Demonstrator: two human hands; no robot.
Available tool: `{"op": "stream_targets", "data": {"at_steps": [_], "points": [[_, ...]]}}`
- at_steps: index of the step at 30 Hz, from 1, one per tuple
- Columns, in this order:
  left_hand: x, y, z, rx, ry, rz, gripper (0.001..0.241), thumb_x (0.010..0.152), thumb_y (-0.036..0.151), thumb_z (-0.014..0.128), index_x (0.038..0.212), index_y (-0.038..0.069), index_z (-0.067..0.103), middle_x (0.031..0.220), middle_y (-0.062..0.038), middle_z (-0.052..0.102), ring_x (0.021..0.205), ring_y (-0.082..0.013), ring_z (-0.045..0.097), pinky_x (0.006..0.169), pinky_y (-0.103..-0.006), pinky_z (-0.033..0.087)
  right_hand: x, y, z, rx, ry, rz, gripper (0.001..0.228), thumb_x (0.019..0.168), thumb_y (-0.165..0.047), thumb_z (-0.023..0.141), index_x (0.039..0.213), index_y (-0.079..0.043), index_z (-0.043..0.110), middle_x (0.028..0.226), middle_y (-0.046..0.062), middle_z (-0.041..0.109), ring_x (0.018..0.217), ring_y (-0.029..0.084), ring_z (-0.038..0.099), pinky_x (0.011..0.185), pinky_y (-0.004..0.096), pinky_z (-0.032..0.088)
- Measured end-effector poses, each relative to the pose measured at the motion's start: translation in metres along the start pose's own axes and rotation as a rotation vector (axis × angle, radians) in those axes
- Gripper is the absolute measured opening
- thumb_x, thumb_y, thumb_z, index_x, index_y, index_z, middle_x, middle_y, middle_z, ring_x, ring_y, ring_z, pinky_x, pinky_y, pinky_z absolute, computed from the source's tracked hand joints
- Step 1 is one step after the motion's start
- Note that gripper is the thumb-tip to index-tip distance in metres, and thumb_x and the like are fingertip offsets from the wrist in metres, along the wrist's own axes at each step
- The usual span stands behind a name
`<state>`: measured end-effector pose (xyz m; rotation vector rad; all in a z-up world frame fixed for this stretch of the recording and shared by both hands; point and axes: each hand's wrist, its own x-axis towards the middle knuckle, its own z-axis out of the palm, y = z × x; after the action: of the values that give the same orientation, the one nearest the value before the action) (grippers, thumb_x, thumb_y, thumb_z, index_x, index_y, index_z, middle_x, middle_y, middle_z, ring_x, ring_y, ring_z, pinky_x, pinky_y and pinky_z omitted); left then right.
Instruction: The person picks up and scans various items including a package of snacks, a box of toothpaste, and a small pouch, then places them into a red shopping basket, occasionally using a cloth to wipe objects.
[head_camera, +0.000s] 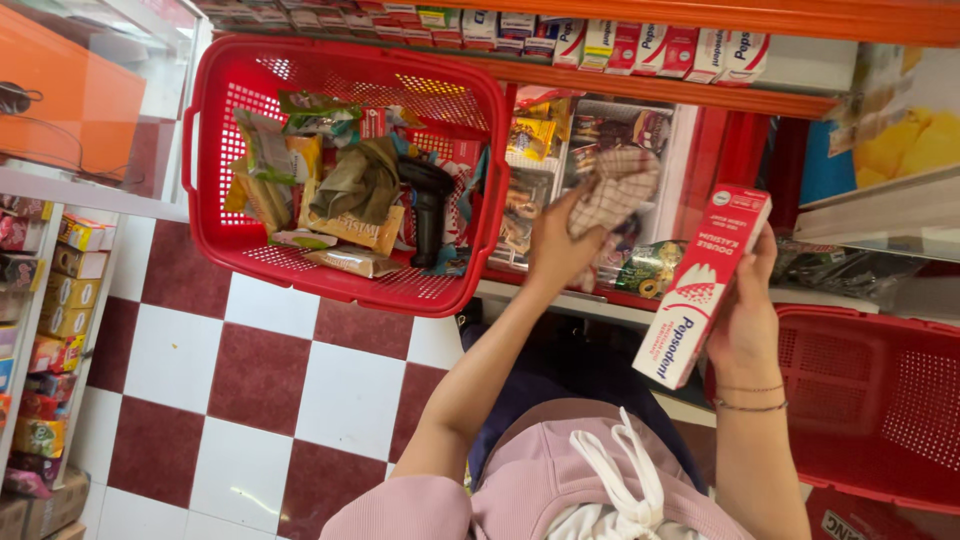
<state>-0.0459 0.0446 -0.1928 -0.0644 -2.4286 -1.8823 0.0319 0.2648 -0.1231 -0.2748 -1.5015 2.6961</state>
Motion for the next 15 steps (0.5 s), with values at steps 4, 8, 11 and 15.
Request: {"op": "stream_targets", "data": {"at_steps": [4, 8, 11, 15], "points": [[-0.065, 0.103, -0.001, -0.08, -0.185, 0.22, 0.074, 0.075, 0.019, 0.077, 0.142, -0.002, 0.055, 0.135, -0.026, 0.061, 0.13, -0.0345, 0.063, 0.112, -0.0398, 0.049, 0.004, 0.017, 0.01, 0.008, 0.015, -0.012, 0.059, 0.112, -0.022, 0.042, 0.166, -0.019, 0.018, 0.163, 0.008, 0.04, 0.145, 0.022, 0.046, 0.12, 0.04, 0.043], [-0.046, 0.137, 0.002, -0.033, 0.014, 0.343, 0.074, 0.074, 0.016, 0.081, 0.139, -0.008, 0.058, 0.152, -0.035, 0.038, 0.142, -0.048, 0.043, 0.115, -0.0461, 0.041, -0.009, 0.049, 0.013, -0.314, -0.163, 0.033, 0.065, 0.107, -0.012, 0.042, 0.166, -0.006, 0.014, 0.171, 0.005, 0.025, 0.154, 0.018, 0.032, 0.122, 0.036, 0.034], [-0.036, 0.133, 0.001, -0.135, 0.071, 0.158, 0.05, 0.091, 0.018, 0.072, 0.137, 0.001, 0.062, 0.162, -0.02, 0.048, 0.145, -0.0385, 0.059, 0.119, -0.0429, 0.051, -0.009, 0.061, 0.011, -0.173, -0.085, 0.22, 0.072, 0.102, -0.009, 0.045, 0.165, -0.006, 0.012, 0.169, 0.006, 0.025, 0.149, 0.017, 0.032, 0.116, 0.034, 0.032], [-0.07, 0.121, 0.004, 0.113, -0.05, 0.486, 0.051, 0.079, 0.01, 0.074, 0.13, 0.002, 0.067, 0.161, -0.019, 0.047, 0.153, -0.045, 0.046, 0.128, -0.0496, 0.041, 0.016, 0.039, 0.013, 0.059, -0.132, -0.012, 0.064, 0.115, -0.024, 0.038, 0.171, -0.008, 0.012, 0.174, 0.003, 0.028, 0.157, 0.014, 0.036, 0.128, 0.03, 0.032]]}}
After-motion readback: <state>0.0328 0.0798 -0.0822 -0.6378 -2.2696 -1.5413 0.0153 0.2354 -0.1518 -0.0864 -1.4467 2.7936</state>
